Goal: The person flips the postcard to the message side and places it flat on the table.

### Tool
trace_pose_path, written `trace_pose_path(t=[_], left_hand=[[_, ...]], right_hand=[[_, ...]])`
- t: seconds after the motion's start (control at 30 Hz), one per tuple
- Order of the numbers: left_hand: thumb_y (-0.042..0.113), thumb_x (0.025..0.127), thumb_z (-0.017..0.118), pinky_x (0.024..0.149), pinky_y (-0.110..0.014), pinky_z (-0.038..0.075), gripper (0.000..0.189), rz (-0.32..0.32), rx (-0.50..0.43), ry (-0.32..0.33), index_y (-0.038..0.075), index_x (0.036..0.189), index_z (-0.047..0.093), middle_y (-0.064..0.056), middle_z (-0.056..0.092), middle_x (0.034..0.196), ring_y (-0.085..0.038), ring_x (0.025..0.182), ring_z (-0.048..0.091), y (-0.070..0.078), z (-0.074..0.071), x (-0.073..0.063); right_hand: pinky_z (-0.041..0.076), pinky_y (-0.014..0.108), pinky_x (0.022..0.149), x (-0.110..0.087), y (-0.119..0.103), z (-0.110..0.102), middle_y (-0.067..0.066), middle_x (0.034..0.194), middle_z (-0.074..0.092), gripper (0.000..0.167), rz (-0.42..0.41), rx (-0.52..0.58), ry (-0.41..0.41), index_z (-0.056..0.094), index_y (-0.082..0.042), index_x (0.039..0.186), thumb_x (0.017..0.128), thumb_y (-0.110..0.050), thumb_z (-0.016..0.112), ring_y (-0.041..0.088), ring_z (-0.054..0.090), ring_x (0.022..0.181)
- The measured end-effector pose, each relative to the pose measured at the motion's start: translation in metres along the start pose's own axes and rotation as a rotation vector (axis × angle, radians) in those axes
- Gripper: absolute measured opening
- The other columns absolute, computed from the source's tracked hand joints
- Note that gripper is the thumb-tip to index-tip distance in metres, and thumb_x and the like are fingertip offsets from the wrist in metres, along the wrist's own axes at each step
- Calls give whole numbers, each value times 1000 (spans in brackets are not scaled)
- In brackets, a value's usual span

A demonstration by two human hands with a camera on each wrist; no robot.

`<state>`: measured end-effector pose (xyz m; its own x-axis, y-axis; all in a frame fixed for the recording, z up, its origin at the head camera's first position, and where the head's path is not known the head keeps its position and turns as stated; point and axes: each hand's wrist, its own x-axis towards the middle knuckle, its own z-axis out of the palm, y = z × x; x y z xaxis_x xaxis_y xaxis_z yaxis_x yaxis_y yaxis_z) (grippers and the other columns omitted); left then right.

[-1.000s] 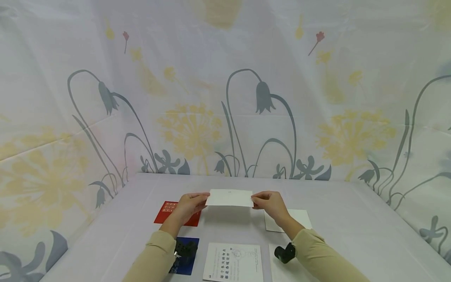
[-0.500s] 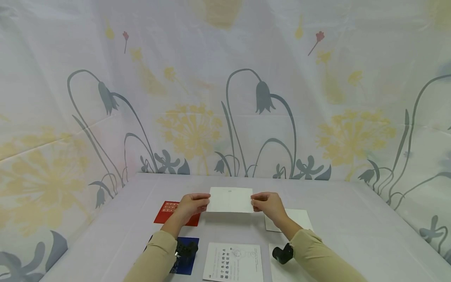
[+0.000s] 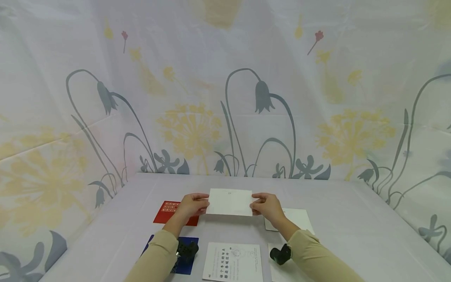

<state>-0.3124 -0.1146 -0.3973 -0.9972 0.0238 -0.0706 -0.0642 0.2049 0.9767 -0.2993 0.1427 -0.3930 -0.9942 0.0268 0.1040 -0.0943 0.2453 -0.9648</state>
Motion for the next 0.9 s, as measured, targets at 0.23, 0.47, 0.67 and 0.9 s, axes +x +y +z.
trace_pose_path(t=[0.23, 0.47, 0.67, 0.9], left_hand=[[3, 83, 68, 72, -34, 55, 33, -11, 47, -3, -5, 114, 61, -14, 64, 100, -19, 79, 63, -2, 0, 0], [1, 80, 70, 69, -32, 55, 33, -26, 99, 10, -4, 112, 62, -13, 64, 97, -18, 77, 62, -4, 0, -2], [1, 80, 70, 68, -31, 55, 33, -37, 138, -5, -5, 111, 62, -12, 65, 96, -17, 76, 62, -6, 1, -4], [-2, 77, 71, 64, -31, 56, 32, -52, 155, -15, -6, 108, 63, -11, 64, 90, -16, 70, 62, -6, 2, -6]], right_hand=[[55, 30, 59, -1, 2, 3, 7, 71, 65, 37, 41, -46, -7, 60, 11, 111, 75, 7, 69, 16, 63, 58], [55, 31, 60, -3, 5, 8, 7, 73, 65, 35, 53, -100, -28, 61, 12, 107, 74, 8, 70, 19, 65, 60], [55, 30, 59, -4, 7, 10, 7, 72, 64, 29, 78, -160, -13, 63, 12, 101, 74, 6, 71, 17, 65, 59], [53, 27, 56, -6, 9, 12, 5, 69, 64, 30, 101, -195, -27, 64, 11, 101, 73, 5, 71, 13, 61, 57]])
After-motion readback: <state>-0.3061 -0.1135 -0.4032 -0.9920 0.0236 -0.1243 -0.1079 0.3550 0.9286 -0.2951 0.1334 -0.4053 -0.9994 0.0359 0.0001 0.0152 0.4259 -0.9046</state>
